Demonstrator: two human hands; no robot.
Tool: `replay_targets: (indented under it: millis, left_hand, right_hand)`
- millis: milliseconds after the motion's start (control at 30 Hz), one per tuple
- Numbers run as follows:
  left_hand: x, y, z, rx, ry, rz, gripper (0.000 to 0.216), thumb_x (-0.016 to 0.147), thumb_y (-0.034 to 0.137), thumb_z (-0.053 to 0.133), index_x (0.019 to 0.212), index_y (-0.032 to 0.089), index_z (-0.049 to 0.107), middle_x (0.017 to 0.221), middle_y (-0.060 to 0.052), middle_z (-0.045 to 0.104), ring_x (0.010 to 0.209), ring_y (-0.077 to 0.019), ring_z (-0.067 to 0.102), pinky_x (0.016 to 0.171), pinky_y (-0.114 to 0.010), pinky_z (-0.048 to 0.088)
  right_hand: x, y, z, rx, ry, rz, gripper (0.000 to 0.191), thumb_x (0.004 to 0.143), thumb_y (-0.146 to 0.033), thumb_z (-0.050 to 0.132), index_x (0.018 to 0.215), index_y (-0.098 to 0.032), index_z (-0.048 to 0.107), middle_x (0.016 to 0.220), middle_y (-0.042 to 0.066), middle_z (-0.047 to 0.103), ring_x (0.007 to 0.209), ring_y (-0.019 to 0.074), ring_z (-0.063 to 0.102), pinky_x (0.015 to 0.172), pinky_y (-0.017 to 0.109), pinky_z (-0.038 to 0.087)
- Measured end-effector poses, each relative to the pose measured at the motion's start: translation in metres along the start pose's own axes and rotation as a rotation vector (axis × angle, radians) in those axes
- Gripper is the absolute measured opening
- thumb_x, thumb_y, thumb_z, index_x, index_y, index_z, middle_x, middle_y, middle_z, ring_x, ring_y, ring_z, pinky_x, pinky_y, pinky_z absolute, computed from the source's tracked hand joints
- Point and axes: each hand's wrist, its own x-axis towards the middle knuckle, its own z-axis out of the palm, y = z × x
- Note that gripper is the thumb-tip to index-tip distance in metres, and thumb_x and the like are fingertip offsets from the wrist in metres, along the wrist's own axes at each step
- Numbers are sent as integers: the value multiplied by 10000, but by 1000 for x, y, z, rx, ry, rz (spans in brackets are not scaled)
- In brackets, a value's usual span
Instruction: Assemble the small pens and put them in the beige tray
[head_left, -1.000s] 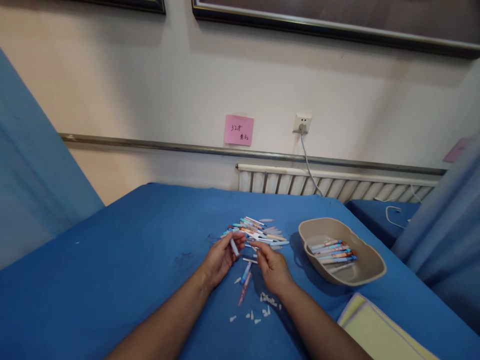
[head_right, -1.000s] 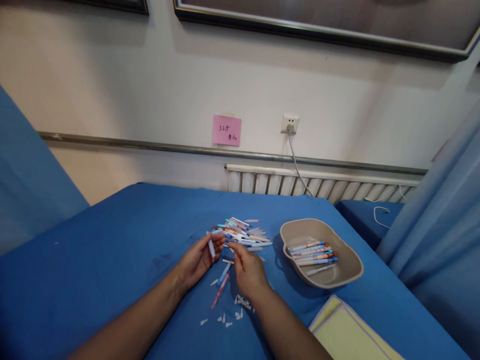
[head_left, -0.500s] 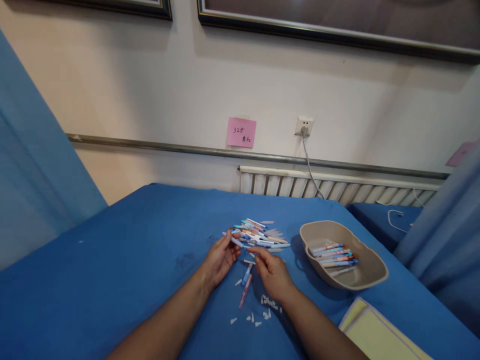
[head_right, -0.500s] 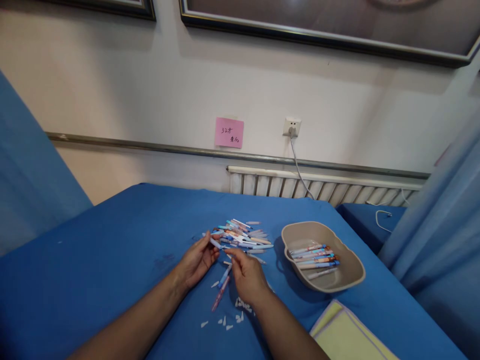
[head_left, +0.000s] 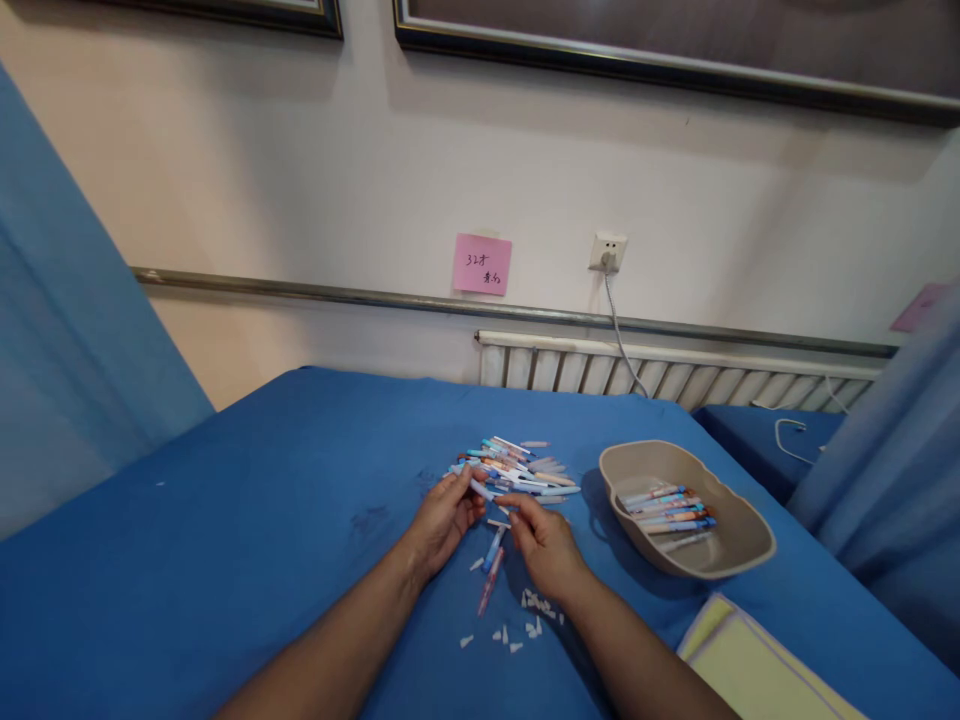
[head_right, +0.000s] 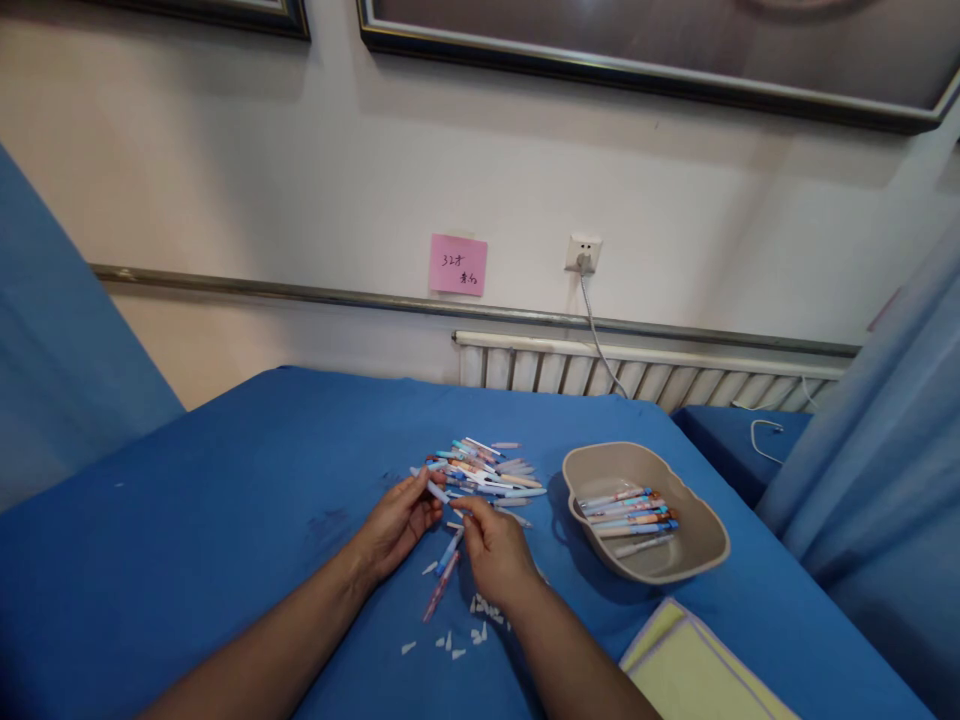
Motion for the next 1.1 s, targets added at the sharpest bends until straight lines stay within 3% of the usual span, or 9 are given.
replay_targets:
  millis: [500,733,900,1100]
  left_hand:
    - [0,-4,0,156,29,30,291,693,365,730,847,134,644,626,6,616,522,-76,558,527,-175,472]
    - [-1,-7,5,224,0,19,287,661,346,753,807,131,632,609,16,608,507,-74,544,501,-167,442]
    - [-9,-15,14,271,-86,-11,310,646,348,765,816,138,613,654,-12,654,543,-104,585,535,-197,448]
    - [-20,-23,25,267,-142,8,337,605,327,795,828,140,626,671,-10,665,580,-115,594,589,-221,450]
  right_hand:
    - [3,11,4,148,-9,67,247,837,-251,445,1019,-226,610,551,-47,503,493,125,478,492,219,338]
    - [5,12,5,178,36,109,132,818,-304,484,821,-194,556,524,-54,515,468,116,460,488,218,336]
    - [6,6,0,173,113,145,248,857,-417,428,779,-200,519,550,-38,538,521,137,500,530,235,369]
    - [6,0,2,162,252,193,392,871,-528,357,789,-200,554,751,39,637,711,185,569,664,285,416]
